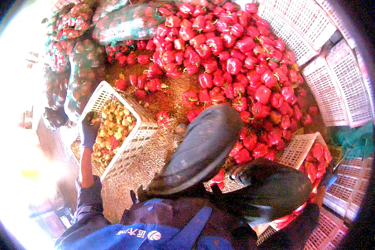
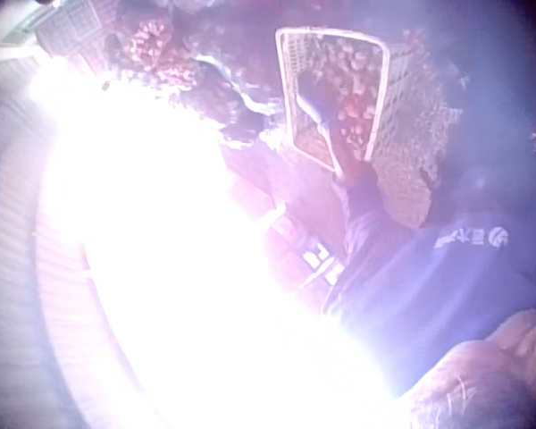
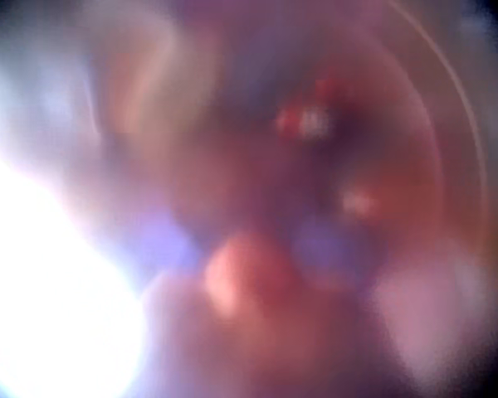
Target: The person cuts peppers with a knife, removes the stems and seeds, and places the prepared peppers into a bin.
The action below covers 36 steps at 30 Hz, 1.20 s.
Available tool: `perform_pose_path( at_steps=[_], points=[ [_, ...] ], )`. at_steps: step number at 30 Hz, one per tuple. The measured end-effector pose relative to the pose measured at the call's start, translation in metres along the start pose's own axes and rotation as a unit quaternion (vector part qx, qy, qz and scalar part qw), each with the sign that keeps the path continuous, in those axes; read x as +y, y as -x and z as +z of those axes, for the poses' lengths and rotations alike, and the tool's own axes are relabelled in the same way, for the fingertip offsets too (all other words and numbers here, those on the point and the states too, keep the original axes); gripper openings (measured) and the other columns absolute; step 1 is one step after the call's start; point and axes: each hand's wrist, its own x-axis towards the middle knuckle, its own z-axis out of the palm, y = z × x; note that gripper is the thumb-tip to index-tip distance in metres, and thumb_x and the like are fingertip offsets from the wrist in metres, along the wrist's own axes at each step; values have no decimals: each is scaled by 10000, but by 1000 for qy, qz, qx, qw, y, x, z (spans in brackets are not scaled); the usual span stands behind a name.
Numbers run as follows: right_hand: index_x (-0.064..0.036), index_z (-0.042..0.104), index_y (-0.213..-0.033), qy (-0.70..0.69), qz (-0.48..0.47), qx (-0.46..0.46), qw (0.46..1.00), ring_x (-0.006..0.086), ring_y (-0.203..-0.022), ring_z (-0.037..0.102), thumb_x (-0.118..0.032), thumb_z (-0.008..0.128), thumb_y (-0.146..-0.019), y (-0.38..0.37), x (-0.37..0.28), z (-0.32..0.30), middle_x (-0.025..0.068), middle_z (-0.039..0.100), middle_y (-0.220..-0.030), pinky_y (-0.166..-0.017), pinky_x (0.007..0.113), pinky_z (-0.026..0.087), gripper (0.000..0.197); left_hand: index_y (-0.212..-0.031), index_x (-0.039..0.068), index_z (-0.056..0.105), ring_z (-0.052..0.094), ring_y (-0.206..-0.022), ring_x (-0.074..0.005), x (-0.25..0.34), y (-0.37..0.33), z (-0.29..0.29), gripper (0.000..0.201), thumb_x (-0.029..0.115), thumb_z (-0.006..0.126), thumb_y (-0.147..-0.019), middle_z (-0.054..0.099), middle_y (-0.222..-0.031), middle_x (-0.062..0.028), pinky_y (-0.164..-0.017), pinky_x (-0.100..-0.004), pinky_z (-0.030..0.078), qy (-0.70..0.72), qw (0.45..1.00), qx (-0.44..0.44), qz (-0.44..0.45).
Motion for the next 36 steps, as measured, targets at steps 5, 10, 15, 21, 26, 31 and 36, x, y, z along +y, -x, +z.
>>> perform_pose_path(
  at_steps=[5,10,15,21,26,31,36],
  points=[
    [9,680,-1200,-173,-62,-3,983,174,-855,620,-198,684,-984,-40,-83,14,83,702,-1056,-746,325,518,299,-1431,22,529,589,-1266,-391,22,-4,22,679,-28,650,-764,604,-1357,-240,-1072,-454,481,-198,962,108,154],
    [-7,609,-1343,-57,-339,-137,929,252,-1212,624,-28,598,-967,-6,-227,118,133,647,-1322,-1016,380,536,378,-1408,132,588,684,-1122,-347,157,-8,156,651,146,792,-790,686,-1270,-165,-967,-426,549,-110,968,-112,197],
    [-48,569,-1403,48,-462,-186,866,234,-1179,646,92,517,-935,85,-343,173,141,613,-1373,-980,313,558,491,-1230,82,689,683,-1099,-401,103,-23,344,438,196,675,-807,690,-1205,-229,-912,-561,549,-340,828,-423,139],
    [-66,584,-1405,-105,-160,-280,941,263,-1201,634,95,553,-929,87,-311,189,164,624,-1301,-1002,320,549,504,-1162,83,718,673,-1115,-425,-50,16,405,384,181,696,-792,707,-1167,-226,-984,-535,505,-369,904,-183,115],
    [-66,633,-1328,-134,-179,-216,950,134,-1006,639,-22,631,-951,101,-318,181,82,674,-1122,-798,238,523,379,-1237,31,661,682,-1097,-371,15,0,372,647,251,873,-667,692,-1181,-228,-989,-509,517,-8,980,-197,-31],
    [-122,730,-1149,-234,-32,-233,943,47,-730,632,-273,757,-942,159,-396,193,-20,722,-906,-545,185,437,258,-1326,-4,564,680,-1081,-255,112,-39,333,615,93,857,-794,657,-1262,-131,-915,-378,582,528,808,-237,-109],
    [-95,731,-1144,-223,-108,-261,933,50,-646,589,-261,748,-950,203,-439,204,-21,704,-824,-510,220,422,256,-1501,36,459,591,-1281,-229,298,-70,243,692,104,784,-894,608,-1396,-99,-1097,-392,477,654,662,-361,59]
  ],
)
